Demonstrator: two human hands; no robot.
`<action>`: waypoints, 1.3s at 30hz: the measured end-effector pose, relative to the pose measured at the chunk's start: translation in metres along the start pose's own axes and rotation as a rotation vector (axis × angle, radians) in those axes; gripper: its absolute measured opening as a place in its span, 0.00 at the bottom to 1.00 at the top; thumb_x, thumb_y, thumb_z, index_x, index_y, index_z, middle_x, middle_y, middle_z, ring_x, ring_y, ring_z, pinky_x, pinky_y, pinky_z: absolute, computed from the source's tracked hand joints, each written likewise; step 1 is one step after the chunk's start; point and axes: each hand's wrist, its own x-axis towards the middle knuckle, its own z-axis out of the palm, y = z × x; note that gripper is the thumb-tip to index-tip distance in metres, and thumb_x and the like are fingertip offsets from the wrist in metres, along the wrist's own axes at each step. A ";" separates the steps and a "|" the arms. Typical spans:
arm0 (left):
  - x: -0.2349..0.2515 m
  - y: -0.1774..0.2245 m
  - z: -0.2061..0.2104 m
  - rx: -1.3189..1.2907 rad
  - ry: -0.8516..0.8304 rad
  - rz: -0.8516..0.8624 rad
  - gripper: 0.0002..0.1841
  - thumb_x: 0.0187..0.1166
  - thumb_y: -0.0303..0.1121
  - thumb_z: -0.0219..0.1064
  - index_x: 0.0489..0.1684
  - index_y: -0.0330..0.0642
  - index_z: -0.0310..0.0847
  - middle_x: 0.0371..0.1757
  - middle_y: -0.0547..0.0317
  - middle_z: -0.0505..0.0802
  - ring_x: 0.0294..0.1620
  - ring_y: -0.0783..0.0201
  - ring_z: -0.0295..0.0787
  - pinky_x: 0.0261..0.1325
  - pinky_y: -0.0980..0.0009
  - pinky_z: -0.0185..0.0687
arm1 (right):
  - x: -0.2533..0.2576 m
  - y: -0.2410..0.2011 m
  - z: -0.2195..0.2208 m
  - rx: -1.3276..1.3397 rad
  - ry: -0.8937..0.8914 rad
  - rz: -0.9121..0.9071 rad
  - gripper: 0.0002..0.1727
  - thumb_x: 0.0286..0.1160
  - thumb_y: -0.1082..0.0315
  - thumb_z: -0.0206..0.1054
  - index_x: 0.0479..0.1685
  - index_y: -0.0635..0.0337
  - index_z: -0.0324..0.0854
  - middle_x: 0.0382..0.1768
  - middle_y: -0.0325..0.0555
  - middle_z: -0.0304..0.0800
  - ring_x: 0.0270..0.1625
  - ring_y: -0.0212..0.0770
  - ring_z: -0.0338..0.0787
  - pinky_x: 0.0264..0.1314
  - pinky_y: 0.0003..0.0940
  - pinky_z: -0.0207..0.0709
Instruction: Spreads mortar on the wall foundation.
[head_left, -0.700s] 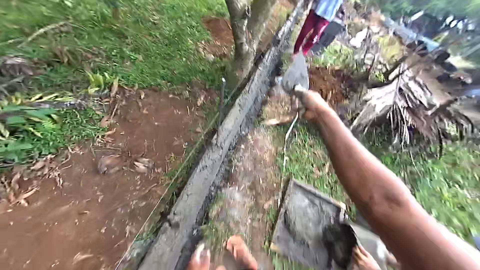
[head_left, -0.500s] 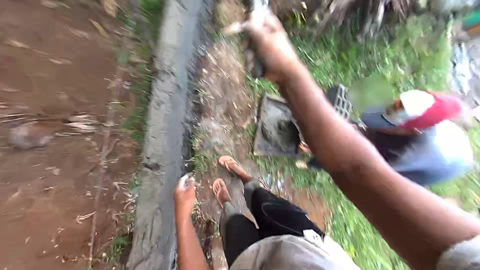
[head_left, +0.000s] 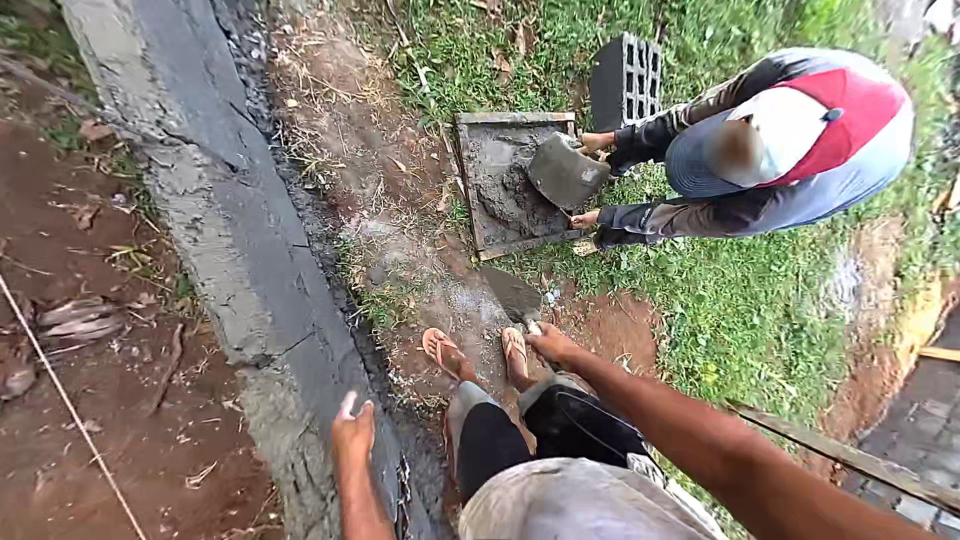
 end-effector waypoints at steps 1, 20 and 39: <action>0.005 0.021 0.001 0.033 -0.045 0.051 0.32 0.85 0.33 0.66 0.88 0.33 0.62 0.85 0.33 0.74 0.84 0.38 0.71 0.84 0.40 0.65 | 0.000 0.005 -0.009 0.020 0.024 0.005 0.24 0.88 0.57 0.61 0.76 0.60 0.68 0.34 0.48 0.79 0.24 0.39 0.78 0.30 0.38 0.78; 0.014 0.062 0.063 0.085 -0.174 0.192 0.32 0.84 0.32 0.66 0.87 0.31 0.63 0.85 0.32 0.73 0.86 0.39 0.69 0.87 0.41 0.62 | -0.030 0.025 -0.084 0.054 0.202 0.067 0.23 0.88 0.55 0.62 0.73 0.59 0.71 0.37 0.48 0.78 0.26 0.39 0.78 0.32 0.39 0.78; 0.028 0.041 0.035 -0.202 0.018 -0.004 0.25 0.87 0.34 0.63 0.81 0.33 0.69 0.74 0.31 0.81 0.66 0.40 0.86 0.66 0.42 0.83 | 0.022 -0.035 -0.144 -0.067 0.209 0.037 0.27 0.91 0.45 0.56 0.70 0.60 0.74 0.36 0.47 0.81 0.26 0.39 0.79 0.32 0.38 0.78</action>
